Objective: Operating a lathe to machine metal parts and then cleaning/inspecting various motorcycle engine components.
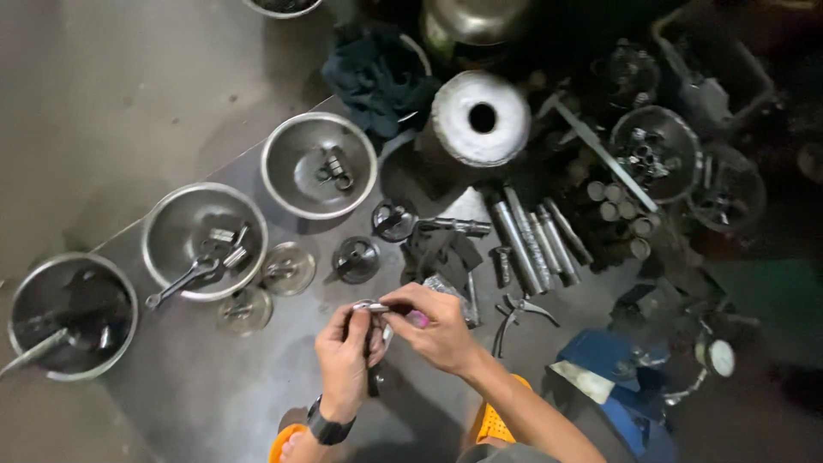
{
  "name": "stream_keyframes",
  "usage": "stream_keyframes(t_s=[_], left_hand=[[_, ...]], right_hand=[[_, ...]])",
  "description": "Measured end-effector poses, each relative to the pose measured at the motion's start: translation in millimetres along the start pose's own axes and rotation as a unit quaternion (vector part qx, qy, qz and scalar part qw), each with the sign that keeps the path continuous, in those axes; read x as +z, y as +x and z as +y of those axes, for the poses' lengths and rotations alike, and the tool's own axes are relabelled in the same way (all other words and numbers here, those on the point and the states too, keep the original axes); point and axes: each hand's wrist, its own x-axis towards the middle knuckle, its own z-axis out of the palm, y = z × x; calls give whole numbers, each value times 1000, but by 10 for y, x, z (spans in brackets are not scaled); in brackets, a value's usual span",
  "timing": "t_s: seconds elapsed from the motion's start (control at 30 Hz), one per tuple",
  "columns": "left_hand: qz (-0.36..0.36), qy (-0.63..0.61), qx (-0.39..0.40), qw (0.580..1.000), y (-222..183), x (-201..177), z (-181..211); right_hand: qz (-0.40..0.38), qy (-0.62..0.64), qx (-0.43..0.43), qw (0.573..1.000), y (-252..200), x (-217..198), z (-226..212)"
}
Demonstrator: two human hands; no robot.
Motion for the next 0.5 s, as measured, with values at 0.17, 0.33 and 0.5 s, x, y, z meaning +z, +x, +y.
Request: stream_keyframes(t_s=[0.17, 0.33, 0.5], left_hand=[[26, 14, -3, 1000, -8, 7, 28], [41, 55, 10, 998, -19, -3, -3], [25, 13, -1, 1000, 0, -16, -28]], right_hand=[[7, 22, 37, 999, -6, 7, -50], [-42, 180, 237, 954, 2, 8, -17], [-30, 103, 121, 987, -43, 23, 54]])
